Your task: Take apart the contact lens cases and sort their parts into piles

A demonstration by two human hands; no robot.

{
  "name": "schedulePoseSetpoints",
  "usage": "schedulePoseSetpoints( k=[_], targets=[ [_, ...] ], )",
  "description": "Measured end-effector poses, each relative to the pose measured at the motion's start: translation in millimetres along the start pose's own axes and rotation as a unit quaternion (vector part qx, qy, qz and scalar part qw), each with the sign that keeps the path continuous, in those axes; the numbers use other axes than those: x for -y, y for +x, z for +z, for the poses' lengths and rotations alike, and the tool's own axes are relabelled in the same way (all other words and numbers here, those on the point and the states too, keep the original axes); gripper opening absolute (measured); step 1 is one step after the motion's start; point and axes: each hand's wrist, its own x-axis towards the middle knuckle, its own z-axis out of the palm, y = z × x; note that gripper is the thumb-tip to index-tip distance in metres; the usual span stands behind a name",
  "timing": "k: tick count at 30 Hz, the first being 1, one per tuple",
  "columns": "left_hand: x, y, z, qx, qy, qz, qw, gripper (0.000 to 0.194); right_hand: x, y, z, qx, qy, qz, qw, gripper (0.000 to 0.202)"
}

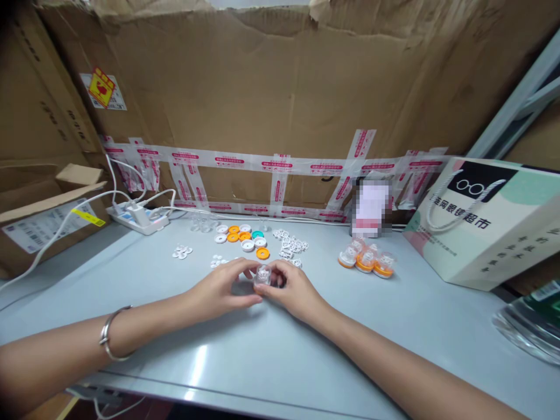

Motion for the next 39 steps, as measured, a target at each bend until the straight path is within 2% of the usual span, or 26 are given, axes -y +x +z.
schedulePoseSetpoints(
  k=[5,11,18,20,25,32,35,39],
  targets=[
    [17,7,15.8,-0.019,-0.065,-0.07,0.995,0.042,-7,3,1,0.011,0.081,0.037,0.996,0.021],
    [20,10,18.6,-0.027,-0.091,-0.104,0.99,0.036,-6,3,3,0.026,0.089,0.046,0.995,0.019],
    [21,9,18.0,-0.034,-0.077,-0.09,0.992,0.026,0,6,4,0.013,0.012,0.021,1.0,0.032],
    [22,10,17.2,-0.041,-0.06,-0.084,0.994,0.025,1,12,6,0.009,-0.015,0.012,1.0,0.033],
    [28,17,15.2,-0.05,-0.021,-0.082,0.995,0.01,0,31,10,-0.021,-0.072,0.001,0.997,0.034],
    [36,24,19.0,-0.06,-0.069,-0.11,0.99,0.026,5,39,8,-0.025,-0.163,-0.014,0.986,0.04],
    [35,23,18.2,-0.049,-0.093,-0.115,0.988,0.026,13,38,7,-0.026,-0.202,-0.02,0.979,0.034],
    [33,23,16.8,-0.034,-0.11,-0.115,0.987,0.023,14,38,8,-0.02,-0.195,-0.026,0.98,0.027]
  ],
)
